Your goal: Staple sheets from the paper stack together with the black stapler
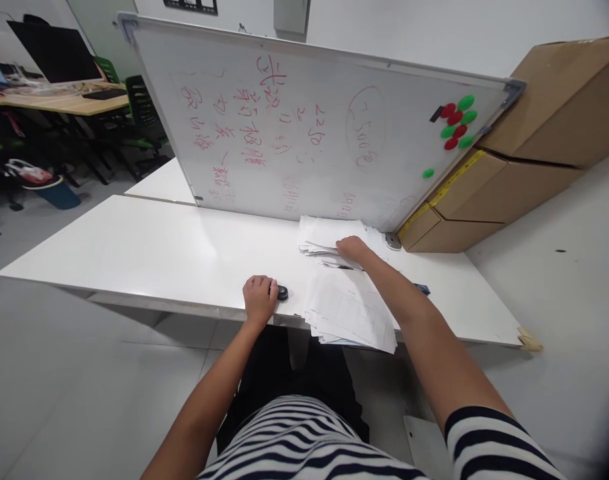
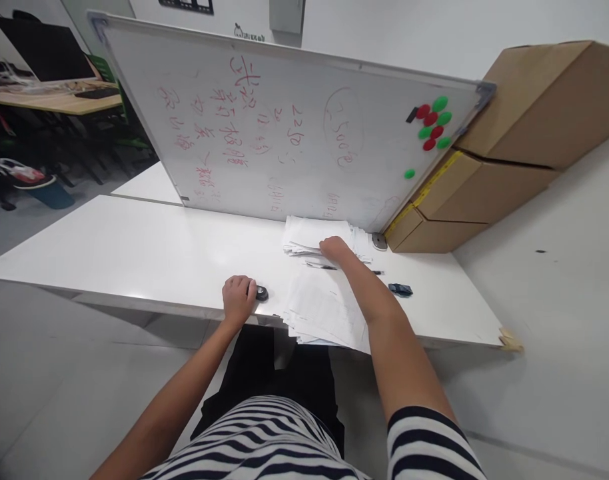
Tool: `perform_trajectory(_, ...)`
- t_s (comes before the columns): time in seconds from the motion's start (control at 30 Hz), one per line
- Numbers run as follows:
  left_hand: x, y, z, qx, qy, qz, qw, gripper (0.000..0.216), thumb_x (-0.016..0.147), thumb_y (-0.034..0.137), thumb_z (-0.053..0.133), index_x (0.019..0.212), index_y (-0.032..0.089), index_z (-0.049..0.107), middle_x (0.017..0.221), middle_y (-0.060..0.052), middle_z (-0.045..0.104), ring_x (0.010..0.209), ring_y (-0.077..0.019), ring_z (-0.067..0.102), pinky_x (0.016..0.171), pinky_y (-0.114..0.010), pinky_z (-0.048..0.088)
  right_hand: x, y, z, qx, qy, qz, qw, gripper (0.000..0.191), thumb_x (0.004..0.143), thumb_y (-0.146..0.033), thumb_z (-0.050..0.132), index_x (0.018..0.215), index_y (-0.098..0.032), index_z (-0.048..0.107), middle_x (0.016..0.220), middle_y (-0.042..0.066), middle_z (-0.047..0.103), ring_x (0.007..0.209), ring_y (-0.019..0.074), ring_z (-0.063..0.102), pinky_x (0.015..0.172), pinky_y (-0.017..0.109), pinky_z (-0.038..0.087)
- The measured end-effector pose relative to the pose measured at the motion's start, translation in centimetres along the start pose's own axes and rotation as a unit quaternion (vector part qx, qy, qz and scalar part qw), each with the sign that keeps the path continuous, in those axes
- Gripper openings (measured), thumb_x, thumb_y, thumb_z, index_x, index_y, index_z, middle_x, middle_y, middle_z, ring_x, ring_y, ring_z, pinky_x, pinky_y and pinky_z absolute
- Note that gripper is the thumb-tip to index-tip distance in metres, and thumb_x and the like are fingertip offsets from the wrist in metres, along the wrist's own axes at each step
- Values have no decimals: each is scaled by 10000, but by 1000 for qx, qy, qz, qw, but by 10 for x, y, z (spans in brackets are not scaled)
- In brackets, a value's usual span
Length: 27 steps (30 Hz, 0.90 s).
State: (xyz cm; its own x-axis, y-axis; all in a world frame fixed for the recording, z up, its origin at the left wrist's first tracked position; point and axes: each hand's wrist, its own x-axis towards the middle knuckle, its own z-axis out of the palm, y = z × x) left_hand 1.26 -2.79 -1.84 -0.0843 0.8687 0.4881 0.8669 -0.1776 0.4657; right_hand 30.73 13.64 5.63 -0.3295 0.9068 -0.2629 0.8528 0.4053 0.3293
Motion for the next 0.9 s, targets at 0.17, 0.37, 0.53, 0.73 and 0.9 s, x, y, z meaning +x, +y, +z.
perform_trajectory(0.17, 0, 0, 0, -1, 0, 0, 1000, 231, 926, 301, 435, 841, 221, 634, 935, -92, 644, 1023, -285, 495, 874, -425, 352, 3, -5, -1, 15, 20, 19, 1000, 257, 844, -107, 470, 979, -103, 688, 984, 192, 709, 926, 261, 667, 779, 329, 448)
perform_trajectory(0.37, -1, -1, 2, 6, 21, -2, 1000, 239, 921, 326, 454, 831, 215, 646, 930, -94, 646, 1013, -272, 508, 894, -416, 348, -6, -9, -13, 64, 99, 87, 989, 256, 840, -99, 453, 932, -87, 692, 918, 184, 714, 861, 251, 661, 727, 303, 419)
perform_trajectory(0.53, -2, -3, 3, -7, 31, -13, 999, 268, 928, 351, 439, 849, 200, 645, 952, -94, 646, 1020, -260, 526, 957, -429, 327, -51, -13, -23, 133, 224, 195, 946, 380, 935, -234, 334, 976, -67, 672, 894, 183, 700, 859, 255, 627, 727, 312, 410)
perform_trajectory(0.73, -7, 4, -6, -67, 90, -8, 994, 418, 862, 390, 522, 1207, 154, 537, 1274, -157, 554, 1303, -319, 379, 1115, -524, 144, -159, -58, -10, 676, 438, 218, 551, 381, 756, -531, 633, 786, -154, 682, 717, 21, 677, 712, 194, 604, 664, 296, 455)
perform_trajectory(0.9, -1, 59, -36, -306, 5, -14, 952, 431, 916, 447, 430, 1242, 178, 515, 1285, -146, 554, 1254, -258, 467, 1068, -444, 318, -219, -110, 2, 861, 316, 160, 365, 380, 616, -509, 772, 826, -196, 717, 753, 22, 718, 728, 228, 657, 716, 351, 507)
